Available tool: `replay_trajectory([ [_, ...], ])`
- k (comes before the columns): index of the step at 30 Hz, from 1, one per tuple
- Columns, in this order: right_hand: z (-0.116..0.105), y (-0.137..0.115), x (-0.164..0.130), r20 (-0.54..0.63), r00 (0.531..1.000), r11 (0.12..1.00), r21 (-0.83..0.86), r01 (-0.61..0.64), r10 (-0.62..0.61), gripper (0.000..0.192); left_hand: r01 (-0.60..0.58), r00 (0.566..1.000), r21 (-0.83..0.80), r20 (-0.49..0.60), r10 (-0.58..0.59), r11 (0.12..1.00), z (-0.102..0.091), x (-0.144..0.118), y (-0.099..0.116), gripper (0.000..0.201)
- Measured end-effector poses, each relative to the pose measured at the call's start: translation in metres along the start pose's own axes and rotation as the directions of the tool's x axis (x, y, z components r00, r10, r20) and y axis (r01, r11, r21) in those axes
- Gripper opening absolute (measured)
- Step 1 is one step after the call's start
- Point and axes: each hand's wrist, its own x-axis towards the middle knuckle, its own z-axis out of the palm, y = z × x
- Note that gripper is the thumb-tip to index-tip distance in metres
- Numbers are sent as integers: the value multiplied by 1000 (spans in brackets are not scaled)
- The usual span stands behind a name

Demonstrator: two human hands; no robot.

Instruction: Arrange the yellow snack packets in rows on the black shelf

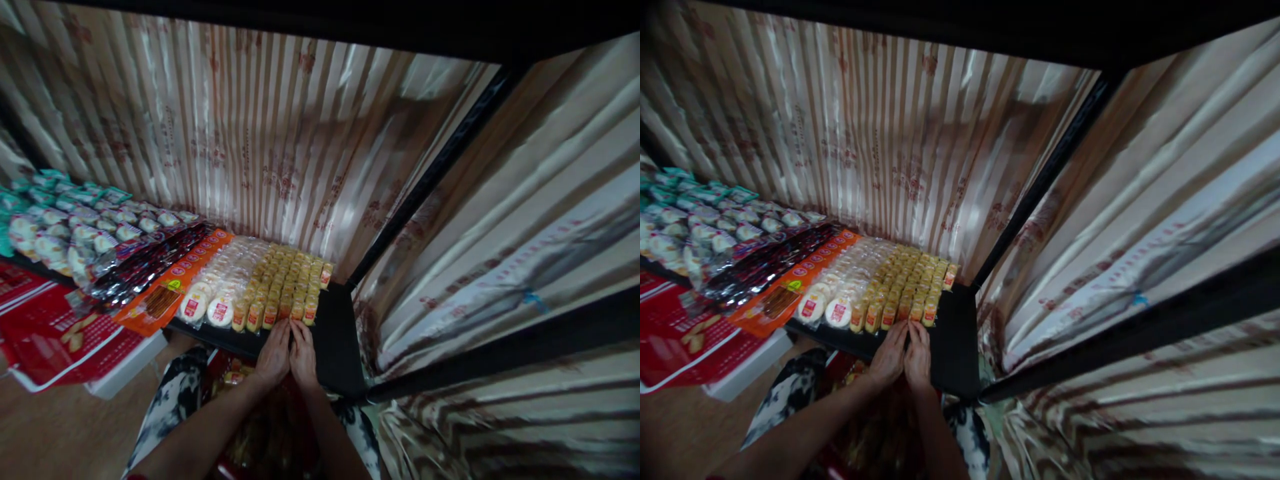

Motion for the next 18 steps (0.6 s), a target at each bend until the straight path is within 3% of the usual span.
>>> replay_trajectory([
  [6, 4, 4, 0, 13, 1000, 999, 25, -29, 28, 55, -38, 999, 58, -29, 39, 998, -1, 2, -3, 48],
  [18, 4, 1, 0, 36, 998, 997, 39, -60, 59, 52, -84, 996, 147, 30, 81, 985, -4, 2, -2, 47],
])
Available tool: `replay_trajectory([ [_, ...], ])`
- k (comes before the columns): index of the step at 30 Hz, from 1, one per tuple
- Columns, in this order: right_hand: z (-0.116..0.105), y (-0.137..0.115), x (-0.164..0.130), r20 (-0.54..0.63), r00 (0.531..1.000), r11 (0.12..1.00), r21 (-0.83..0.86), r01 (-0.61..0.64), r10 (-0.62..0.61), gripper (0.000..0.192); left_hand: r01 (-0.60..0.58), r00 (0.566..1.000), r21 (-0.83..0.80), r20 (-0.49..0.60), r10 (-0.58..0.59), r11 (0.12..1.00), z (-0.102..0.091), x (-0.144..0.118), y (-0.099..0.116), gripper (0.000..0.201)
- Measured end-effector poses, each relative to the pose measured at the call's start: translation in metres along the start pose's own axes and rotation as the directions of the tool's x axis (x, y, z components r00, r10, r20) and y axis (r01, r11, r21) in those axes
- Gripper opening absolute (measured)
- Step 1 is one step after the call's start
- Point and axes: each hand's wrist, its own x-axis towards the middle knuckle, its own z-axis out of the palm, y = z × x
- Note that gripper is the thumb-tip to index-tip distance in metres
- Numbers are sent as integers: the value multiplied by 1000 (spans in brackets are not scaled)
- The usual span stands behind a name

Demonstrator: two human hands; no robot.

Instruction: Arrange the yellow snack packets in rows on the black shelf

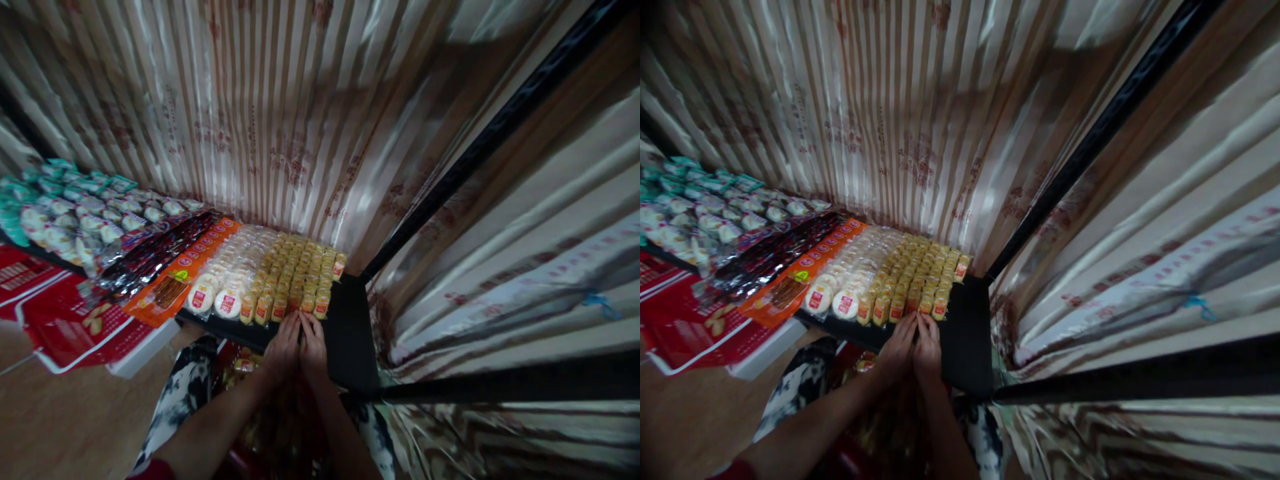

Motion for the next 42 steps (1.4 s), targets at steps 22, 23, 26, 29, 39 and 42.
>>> replay_trajectory([
  [22, -3, -14, -2, 68, 993, 968, -225, 111, -98, 73, 272, 944, 160, -235, -231, 949, -46, -52, -12, 52],
  [23, -4, -15, -3, 81, 993, 966, -238, 103, -86, 72, 246, 953, 169, -221, -207, 955, -46, -52, -14, 52],
  [26, -6, -18, -3, 122, 992, 960, -272, 70, -38, 71, 179, 971, 189, -190, -142, 966, -42, -48, -20, 53],
  [29, -8, -22, -3, 142, 990, 956, -290, 56, -15, 70, 171, 975, 215, -181, -133, 961, -37, -42, -23, 53],
  [39, -7, -21, -2, 119, 992, 952, -299, 71, -36, 71, 158, 979, 225, -164, -123, 961, -36, -31, -25, 55],
  [42, -7, -21, -2, 109, 993, 954, -288, 80, -50, 72, 182, 975, 230, -168, -145, 956, -34, -28, -24, 53],
])
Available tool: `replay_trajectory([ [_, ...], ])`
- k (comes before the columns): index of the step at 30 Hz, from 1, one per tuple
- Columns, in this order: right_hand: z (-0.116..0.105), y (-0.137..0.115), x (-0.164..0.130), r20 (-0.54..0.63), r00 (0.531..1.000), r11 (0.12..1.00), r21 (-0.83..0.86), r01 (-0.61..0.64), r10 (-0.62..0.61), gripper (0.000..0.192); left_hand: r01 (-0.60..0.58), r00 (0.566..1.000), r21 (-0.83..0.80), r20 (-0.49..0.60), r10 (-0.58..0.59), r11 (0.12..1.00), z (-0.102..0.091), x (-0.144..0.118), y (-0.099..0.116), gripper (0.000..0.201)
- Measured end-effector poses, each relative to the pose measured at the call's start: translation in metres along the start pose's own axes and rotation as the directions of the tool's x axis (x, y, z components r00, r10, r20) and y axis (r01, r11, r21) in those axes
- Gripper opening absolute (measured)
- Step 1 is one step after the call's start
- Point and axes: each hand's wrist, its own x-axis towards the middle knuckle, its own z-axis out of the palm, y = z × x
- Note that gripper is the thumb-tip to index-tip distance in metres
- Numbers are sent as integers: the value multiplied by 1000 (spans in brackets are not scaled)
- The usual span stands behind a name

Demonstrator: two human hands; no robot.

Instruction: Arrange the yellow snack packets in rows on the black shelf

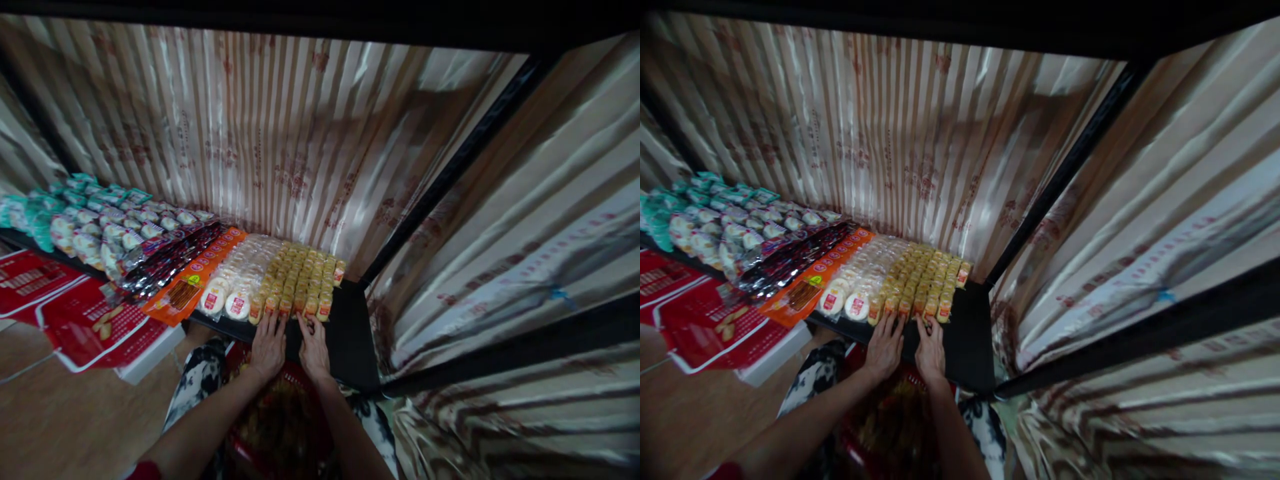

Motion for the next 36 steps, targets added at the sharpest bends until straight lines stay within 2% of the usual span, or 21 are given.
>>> replay_trajectory([
  [8, 0, -1, 1, 36, 999, 999, -23, -39, 39, 69, 65, 998, 22, 2, -65, 998, 4, 6, 7, 49],
  [15, 4, 0, 1, 28, 999, 998, -57, -23, 25, 66, 49, 999, 52, 0, -49, 997, 8, 9, 6, 49],
  [24, 3, -4, 3, 34, 998, 997, -61, -51, 53, 53, 64, 997, 72, 32, -66, 995, 11, 13, 9, 50],
  [36, -1, -4, 3, 30, 998, 997, 52, -61, 59, 56, 31, 1000, -1, 4, -31, 1000, 13, 13, 6, 51],
])
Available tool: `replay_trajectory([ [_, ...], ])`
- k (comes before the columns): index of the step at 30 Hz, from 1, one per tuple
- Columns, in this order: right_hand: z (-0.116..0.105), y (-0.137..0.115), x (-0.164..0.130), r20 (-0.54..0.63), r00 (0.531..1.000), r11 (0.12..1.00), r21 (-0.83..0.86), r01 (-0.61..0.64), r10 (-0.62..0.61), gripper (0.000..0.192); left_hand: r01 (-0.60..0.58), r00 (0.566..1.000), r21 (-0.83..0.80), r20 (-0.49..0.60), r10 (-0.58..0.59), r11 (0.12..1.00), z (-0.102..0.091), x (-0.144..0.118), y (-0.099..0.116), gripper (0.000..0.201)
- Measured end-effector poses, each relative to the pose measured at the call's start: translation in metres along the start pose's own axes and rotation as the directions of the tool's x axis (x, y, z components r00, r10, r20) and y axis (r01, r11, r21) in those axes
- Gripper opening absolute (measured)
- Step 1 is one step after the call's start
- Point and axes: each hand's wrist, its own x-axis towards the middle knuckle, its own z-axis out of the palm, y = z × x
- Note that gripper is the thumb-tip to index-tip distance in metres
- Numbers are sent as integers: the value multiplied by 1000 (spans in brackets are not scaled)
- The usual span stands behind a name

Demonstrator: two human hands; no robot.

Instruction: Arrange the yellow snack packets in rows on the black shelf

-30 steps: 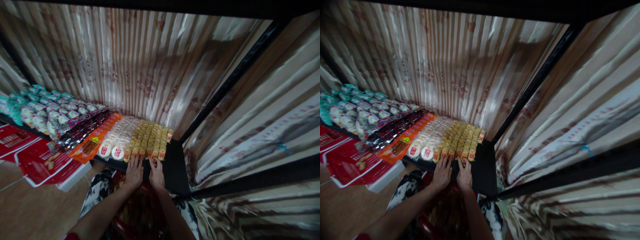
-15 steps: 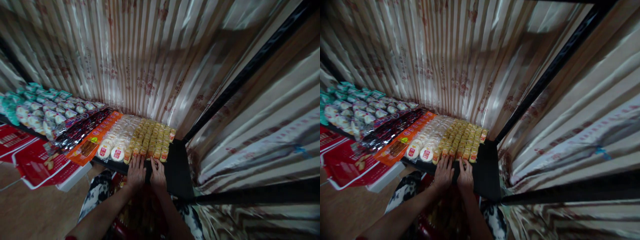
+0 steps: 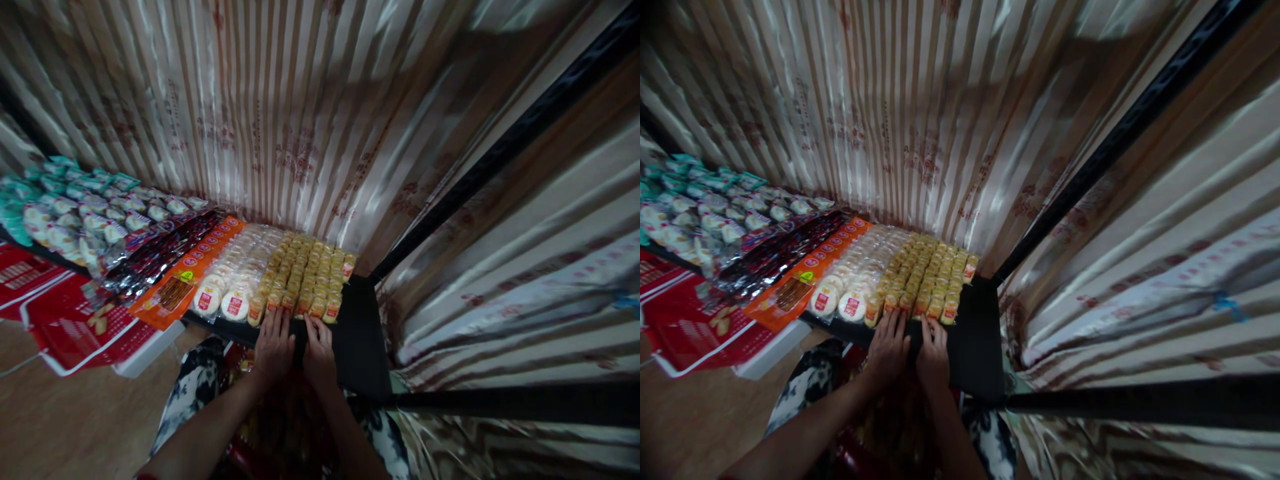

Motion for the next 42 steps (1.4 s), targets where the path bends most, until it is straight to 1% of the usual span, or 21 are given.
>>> replay_trajectory([
  [3, 0, 2, -1, -1, 1000, 1000, 29, 13, -13, 56, -8, 1000, -20, -15, 8, 1000, 2, -2, -1, 50],
  [8, 2, 9, -5, -50, 995, 994, 55, 89, -87, 54, 2, 999, -38, -34, -4, 999, 5, -5, -2, 47],
  [13, 1, 12, -6, -31, 979, 977, 67, 202, -200, 53, -23, 997, -65, -79, 18, 998, -6, -9, -4, 46],
  [15, 0, 7, -6, -15, 975, 973, 66, 220, -220, 55, 3, 994, -78, -106, -12, 997, -13, -14, -9, 44],
  [18, 0, -5, -5, 11, 970, 968, 66, 242, -244, 61, 98, 985, -105, -132, -111, 990, -21, -24, -22, 43],
  [20, 4, -13, -3, 20, 970, 969, 67, 239, -241, 65, 132, 980, -129, -131, -149, 983, -22, -30, -33, 44],
  [21, 6, -17, -2, 24, 971, 969, 69, 235, -238, 66, 125, 982, -142, -125, -143, 982, -21, -33, -39, 45],
  [24, 15, -22, 2, 26, 975, 973, 70, 219, -221, 67, 53, 992, -177, -99, -71, 983, -14, -35, -54, 50],
  [26, 21, -21, 4, 10, 979, 977, 67, 202, -203, 68, 17, 996, -194, -88, -35, 981, -8, -32, -59, 54],
  [30, 29, -16, 5, -26, 985, 983, 60, 174, -173, 69, -9, 994, -225, -108, -16, 974, -2, -25, -63, 56],
  [35, 28, -16, 3, -17, 988, 988, 34, 153, -153, 69, -27, 990, -250, -139, -8, 968, -2, -23, -63, 49],
  [39, 23, -22, 2, -2, 985, 985, 33, 171, -171, 72, -8, 993, -258, -112, -22, 966, -5, -23, -63, 46],
  [42, 20, -28, 1, 0, 977, 977, 25, 212, -212, 71, 13, 994, -270, -102, -42, 963, -7, -22, -62, 46],
])
